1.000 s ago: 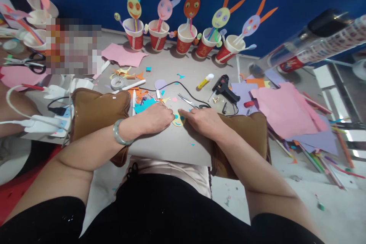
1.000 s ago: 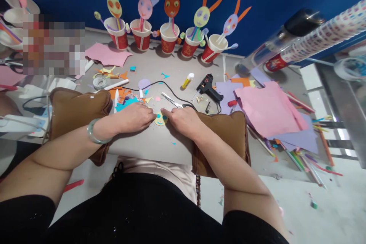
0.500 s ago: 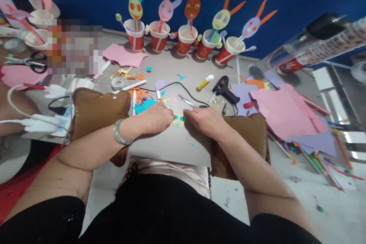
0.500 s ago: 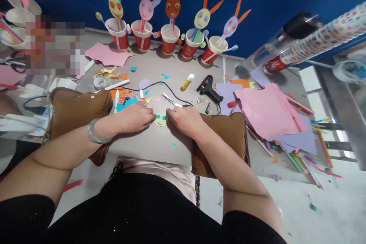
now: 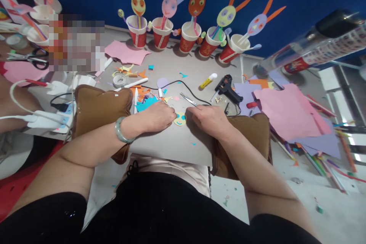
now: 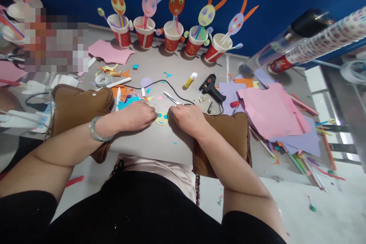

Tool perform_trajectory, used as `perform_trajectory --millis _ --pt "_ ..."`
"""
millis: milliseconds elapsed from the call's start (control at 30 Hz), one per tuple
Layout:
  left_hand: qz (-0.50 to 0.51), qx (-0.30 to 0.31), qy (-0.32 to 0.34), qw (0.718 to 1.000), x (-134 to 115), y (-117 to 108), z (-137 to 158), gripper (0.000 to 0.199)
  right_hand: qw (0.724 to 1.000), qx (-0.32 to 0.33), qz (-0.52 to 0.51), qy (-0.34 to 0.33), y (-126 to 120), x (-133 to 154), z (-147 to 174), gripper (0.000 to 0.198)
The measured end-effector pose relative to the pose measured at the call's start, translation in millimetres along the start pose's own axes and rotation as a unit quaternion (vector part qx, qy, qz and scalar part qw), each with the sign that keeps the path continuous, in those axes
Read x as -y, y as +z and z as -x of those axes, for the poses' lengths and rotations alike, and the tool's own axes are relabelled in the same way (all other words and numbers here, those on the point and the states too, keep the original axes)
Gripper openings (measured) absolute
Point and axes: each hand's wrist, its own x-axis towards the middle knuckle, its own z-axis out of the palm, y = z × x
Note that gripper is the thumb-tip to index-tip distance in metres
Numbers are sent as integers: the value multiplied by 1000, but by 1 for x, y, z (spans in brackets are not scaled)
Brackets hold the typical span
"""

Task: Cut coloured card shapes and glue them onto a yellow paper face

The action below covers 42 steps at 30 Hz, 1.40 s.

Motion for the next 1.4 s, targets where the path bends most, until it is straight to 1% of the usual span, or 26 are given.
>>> perform_trajectory --millis 100,200,400,567,900,967,1100,1200,1333,1400 --pt "3 -7 -1 1000 0 1 0 23 1000 6 -5 -6 1 0 0 39" --pt "-2 -6 2 1000 1 1 -1 24 1000 -10 -7 -2 3 -1 -1 38" --pt "-4 -4 -2 1000 0 0 -1 24 999 -36 -10 -14 7 -2 -2 37" --pt "-12 -24 7 1000 0 1 0 22 1000 -28 -11 -10 9 -3 -2 38" --pt "-25 -28 9 999 0 1 1 23 1000 0 7 -19 6 -2 -1 41" --pt "-26 -21 9 999 0 -1 1 23 1000 -4 10 -18 6 -1 -1 42" --pt "-25 -9 5 1000 -1 -3 1 24 999 -17 4 -37 7 -1 -1 44" --pt "-18 -16 6 1000 0 -2 1 23 1000 -16 10 -22 8 -1 -2 44" --pt "-7 -21 3 1000 0 1 1 23 999 -23 5 -40 8 1 -1 44" --pt "-2 -14 1 1000 -1 2 1 23 999 -32 3 -27 8 2 0 41"
